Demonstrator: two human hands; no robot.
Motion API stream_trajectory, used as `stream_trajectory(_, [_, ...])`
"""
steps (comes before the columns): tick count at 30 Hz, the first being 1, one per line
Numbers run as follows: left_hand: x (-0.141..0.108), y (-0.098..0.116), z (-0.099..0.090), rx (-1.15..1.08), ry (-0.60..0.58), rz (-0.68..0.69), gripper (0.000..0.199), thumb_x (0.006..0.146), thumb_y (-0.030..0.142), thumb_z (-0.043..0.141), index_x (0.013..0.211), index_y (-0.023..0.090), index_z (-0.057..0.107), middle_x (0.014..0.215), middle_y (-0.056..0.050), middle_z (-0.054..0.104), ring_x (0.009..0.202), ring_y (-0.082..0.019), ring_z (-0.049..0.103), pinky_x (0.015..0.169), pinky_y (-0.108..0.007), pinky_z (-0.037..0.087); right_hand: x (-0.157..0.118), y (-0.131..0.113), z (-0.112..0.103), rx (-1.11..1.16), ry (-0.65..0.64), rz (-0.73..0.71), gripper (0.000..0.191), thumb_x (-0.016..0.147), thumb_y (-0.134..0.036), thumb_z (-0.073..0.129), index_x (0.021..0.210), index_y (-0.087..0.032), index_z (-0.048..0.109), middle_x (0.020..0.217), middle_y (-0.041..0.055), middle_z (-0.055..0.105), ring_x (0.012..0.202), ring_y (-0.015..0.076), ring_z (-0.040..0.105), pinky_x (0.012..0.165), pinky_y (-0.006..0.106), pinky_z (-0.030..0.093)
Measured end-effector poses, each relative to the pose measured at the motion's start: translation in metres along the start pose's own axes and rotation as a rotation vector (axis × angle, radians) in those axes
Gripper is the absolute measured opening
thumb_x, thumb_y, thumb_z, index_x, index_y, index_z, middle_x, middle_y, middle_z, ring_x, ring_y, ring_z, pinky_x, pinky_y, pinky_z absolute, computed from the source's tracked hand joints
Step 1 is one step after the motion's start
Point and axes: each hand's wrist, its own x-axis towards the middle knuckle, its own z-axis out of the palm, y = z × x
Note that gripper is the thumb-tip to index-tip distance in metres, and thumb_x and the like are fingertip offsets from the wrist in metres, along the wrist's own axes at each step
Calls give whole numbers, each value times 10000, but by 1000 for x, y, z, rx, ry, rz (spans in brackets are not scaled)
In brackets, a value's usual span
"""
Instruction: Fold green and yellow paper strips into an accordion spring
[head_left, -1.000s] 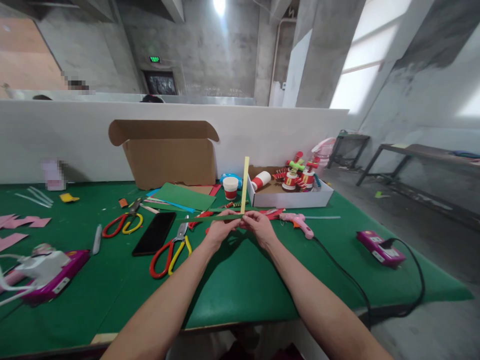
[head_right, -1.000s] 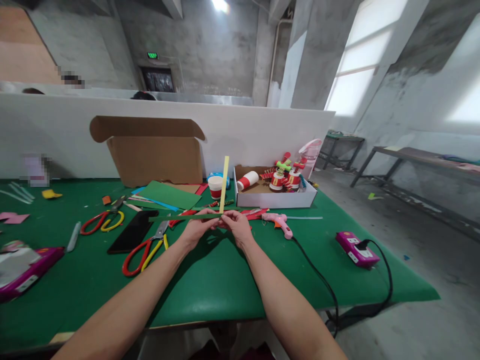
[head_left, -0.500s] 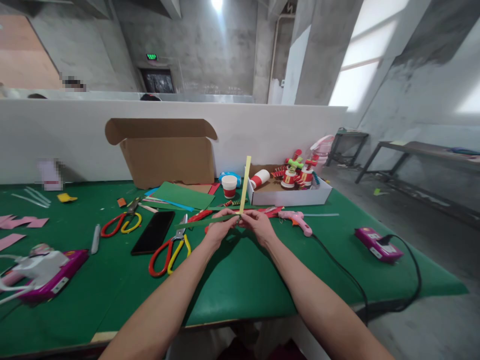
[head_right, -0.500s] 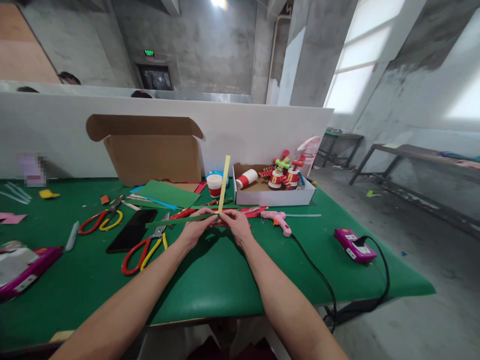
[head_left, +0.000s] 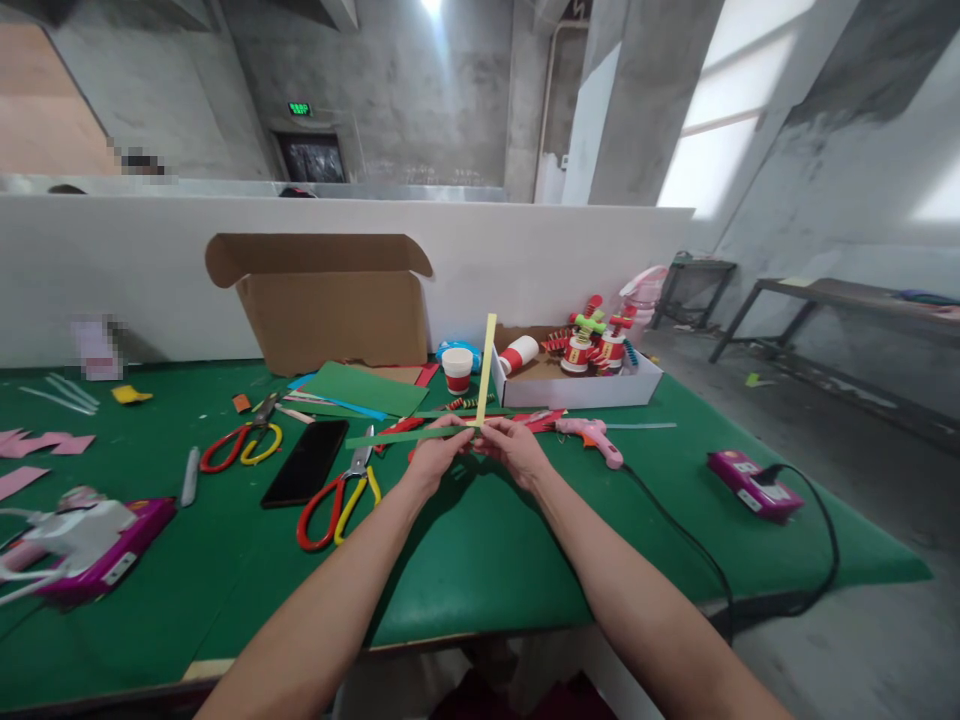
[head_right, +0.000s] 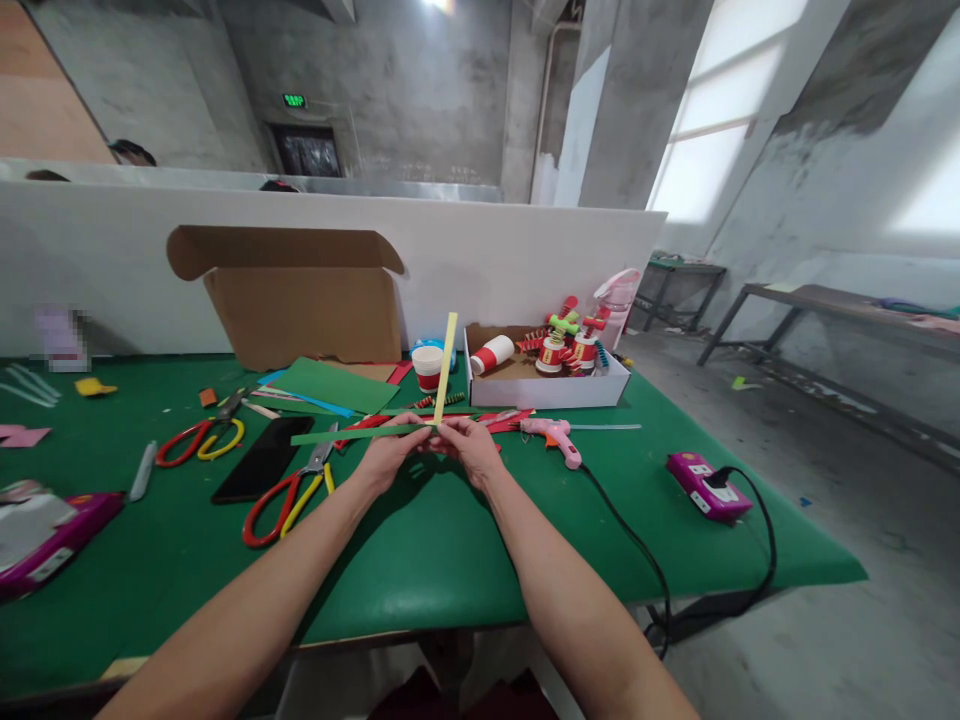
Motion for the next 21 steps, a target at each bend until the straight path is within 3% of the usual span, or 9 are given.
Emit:
stream_trajectory(6, [0,1,1,3,-3,17,359,539,402,803,667,175,556,541,53,568,487,-80,502,510,-207,408,1,1,0,15,20,8,381,502,-380,886,721,-157,668,641,-8,680,584,105,641,633,244,552])
stream_trajectory(21, [0,-1,-1,-20,-23,-25,370,548,410,808,707,167,580,585,35,604,512,-85,523,535,-219,421,0,0,0,-89,6,-94,340,532,-330,861,747,-163,659,674,-13,680,614,117,638,726,307,550])
